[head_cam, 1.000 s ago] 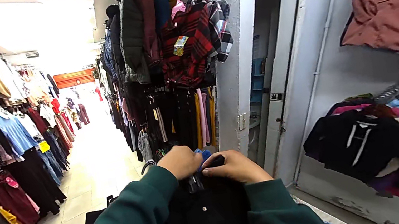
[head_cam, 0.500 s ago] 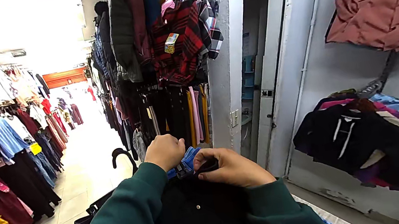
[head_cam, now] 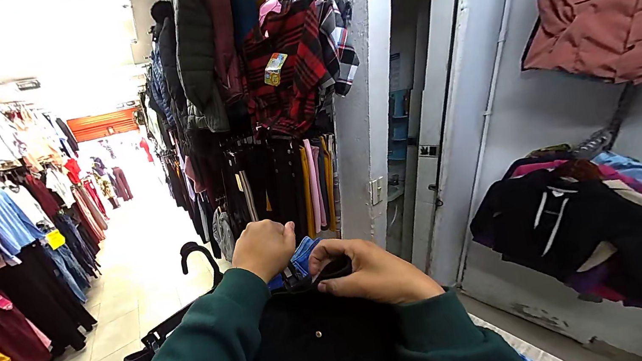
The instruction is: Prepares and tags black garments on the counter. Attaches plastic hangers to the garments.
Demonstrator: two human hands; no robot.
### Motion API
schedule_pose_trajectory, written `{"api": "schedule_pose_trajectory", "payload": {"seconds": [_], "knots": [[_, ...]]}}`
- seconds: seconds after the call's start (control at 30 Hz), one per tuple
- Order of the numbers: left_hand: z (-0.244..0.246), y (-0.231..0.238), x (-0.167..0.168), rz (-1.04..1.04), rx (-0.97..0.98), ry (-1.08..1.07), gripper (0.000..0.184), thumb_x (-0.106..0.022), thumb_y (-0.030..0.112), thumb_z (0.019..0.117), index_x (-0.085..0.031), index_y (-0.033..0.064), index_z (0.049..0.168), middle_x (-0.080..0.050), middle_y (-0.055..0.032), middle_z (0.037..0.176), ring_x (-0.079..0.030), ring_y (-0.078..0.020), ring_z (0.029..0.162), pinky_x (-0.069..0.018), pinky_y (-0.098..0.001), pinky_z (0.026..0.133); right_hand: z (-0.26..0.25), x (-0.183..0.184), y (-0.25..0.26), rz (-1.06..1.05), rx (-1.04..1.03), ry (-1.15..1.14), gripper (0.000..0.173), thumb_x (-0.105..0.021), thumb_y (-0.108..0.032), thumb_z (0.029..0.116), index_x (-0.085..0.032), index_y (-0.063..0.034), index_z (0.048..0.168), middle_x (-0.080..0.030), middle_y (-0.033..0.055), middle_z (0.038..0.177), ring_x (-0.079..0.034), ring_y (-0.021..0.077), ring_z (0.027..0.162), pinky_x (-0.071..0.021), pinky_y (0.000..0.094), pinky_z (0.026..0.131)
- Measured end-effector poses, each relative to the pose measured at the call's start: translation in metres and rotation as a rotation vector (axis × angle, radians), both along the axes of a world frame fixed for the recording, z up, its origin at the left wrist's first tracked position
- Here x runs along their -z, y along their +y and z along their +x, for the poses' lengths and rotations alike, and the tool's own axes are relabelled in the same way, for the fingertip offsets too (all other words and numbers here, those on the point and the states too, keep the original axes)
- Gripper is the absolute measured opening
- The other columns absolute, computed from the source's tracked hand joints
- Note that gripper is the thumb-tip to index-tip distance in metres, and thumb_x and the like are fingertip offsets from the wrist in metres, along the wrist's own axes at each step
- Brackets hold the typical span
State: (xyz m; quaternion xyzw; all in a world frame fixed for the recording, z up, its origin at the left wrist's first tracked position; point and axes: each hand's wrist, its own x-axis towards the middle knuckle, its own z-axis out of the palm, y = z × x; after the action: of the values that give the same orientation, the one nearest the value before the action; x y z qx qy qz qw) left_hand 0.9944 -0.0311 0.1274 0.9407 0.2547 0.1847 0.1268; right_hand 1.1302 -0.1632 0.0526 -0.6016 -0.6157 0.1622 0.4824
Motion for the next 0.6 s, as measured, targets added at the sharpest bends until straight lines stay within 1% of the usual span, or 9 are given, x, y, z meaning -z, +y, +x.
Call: {"api": "schedule_pose_trajectory", "payload": {"seconds": [0.03,0.1,0.2,0.27,0.3,0.4,0.5,0.6], "knots": [[-0.001,0.000,-0.002,-0.008,-0.005,-0.001,0.056,-0.039,0.034,0.1108,-0.057,0.0042,0.067,-0.060,-0.0130,0.070,-0.063,-0.0302,0.074,-0.0493,-0.0516,0.068,-0.001,0.000,0.000,-0.004,-0.018,0.000,0.023,-0.082,-0.016,0.0799,-0.073,-0.0164,0.101,-0.075,-0.0023,0.092,-0.071,0.0103,0.087,-0.0591,0.0318,0.077],[-0.003,-0.001,-0.003,-0.003,0.016,0.001,0.056,-0.039,0.033,0.1111,-0.057,0.0042,0.067,-0.059,-0.0122,0.070,-0.063,-0.0288,0.074,-0.0493,-0.0501,0.068,-0.001,0.000,0.002,-0.004,-0.026,-0.005,0.022,-0.081,-0.015,0.0812,-0.073,-0.0166,0.102,-0.075,-0.0024,0.093,-0.071,0.0101,0.087,-0.0590,0.0318,0.078],[-0.004,-0.003,0.003,0.007,0.071,-0.014,0.056,-0.038,0.032,0.1110,-0.056,0.0041,0.066,-0.058,-0.0115,0.068,-0.062,-0.0284,0.072,-0.0485,-0.0500,0.067,0.000,0.003,0.004,0.012,-0.030,-0.027,0.020,-0.080,-0.012,0.0830,-0.074,-0.0166,0.102,-0.076,-0.0032,0.095,-0.072,0.0099,0.089,-0.0598,0.0324,0.081],[-0.004,-0.004,0.007,0.004,0.092,-0.039,0.056,-0.040,0.031,0.1108,-0.059,0.0024,0.067,-0.060,-0.0133,0.069,-0.063,-0.0298,0.072,-0.0495,-0.0515,0.067,0.000,0.003,0.004,0.044,0.031,-0.037,0.020,-0.081,-0.011,0.0822,-0.074,-0.0168,0.100,-0.075,-0.0032,0.093,-0.072,0.0104,0.087,-0.0602,0.0342,0.078],[-0.004,-0.004,0.011,0.020,0.102,-0.071,0.055,-0.041,0.030,0.1106,-0.060,0.0020,0.066,-0.061,-0.0136,0.068,-0.064,-0.0300,0.070,-0.0497,-0.0513,0.065,0.000,0.003,0.005,0.057,0.086,-0.030,0.021,-0.082,-0.011,0.0804,-0.073,-0.0171,0.098,-0.075,-0.0028,0.090,-0.071,0.0111,0.083,-0.0599,0.0354,0.075],[-0.003,-0.005,0.014,0.035,0.101,-0.067,0.055,-0.041,0.029,0.1107,-0.060,0.0026,0.067,-0.060,-0.0128,0.067,-0.064,-0.0290,0.070,-0.0493,-0.0501,0.065,-0.002,0.003,0.009,0.035,0.221,-0.021,0.025,-0.086,-0.014,0.0768,-0.070,-0.0189,0.096,-0.074,-0.0016,0.084,-0.071,0.0129,0.077,-0.0587,0.0385,0.068],[-0.002,-0.007,0.014,0.037,0.072,-0.045,0.055,-0.040,0.030,0.1108,-0.061,0.0030,0.068,-0.063,-0.0133,0.070,-0.065,-0.0298,0.074,-0.0509,-0.0515,0.067,-0.005,0.003,0.011,0.010,0.279,-0.028,0.026,-0.085,-0.015,0.0764,-0.069,-0.0193,0.096,-0.073,-0.0013,0.083,-0.070,0.0136,0.075,-0.0579,0.0395,0.067],[-0.002,-0.011,0.014,0.057,0.041,-0.022,0.054,-0.039,0.031,0.1107,-0.063,0.0030,0.071,-0.065,-0.0143,0.075,-0.067,-0.0312,0.079,-0.0520,-0.0529,0.070,-0.009,0.002,0.012,0.048,0.333,0.025,0.026,-0.084,-0.012,0.0785,-0.067,-0.0172,0.097,-0.073,0.0000,0.083,-0.070,0.0151,0.074,-0.0584,0.0402,0.065]]}}
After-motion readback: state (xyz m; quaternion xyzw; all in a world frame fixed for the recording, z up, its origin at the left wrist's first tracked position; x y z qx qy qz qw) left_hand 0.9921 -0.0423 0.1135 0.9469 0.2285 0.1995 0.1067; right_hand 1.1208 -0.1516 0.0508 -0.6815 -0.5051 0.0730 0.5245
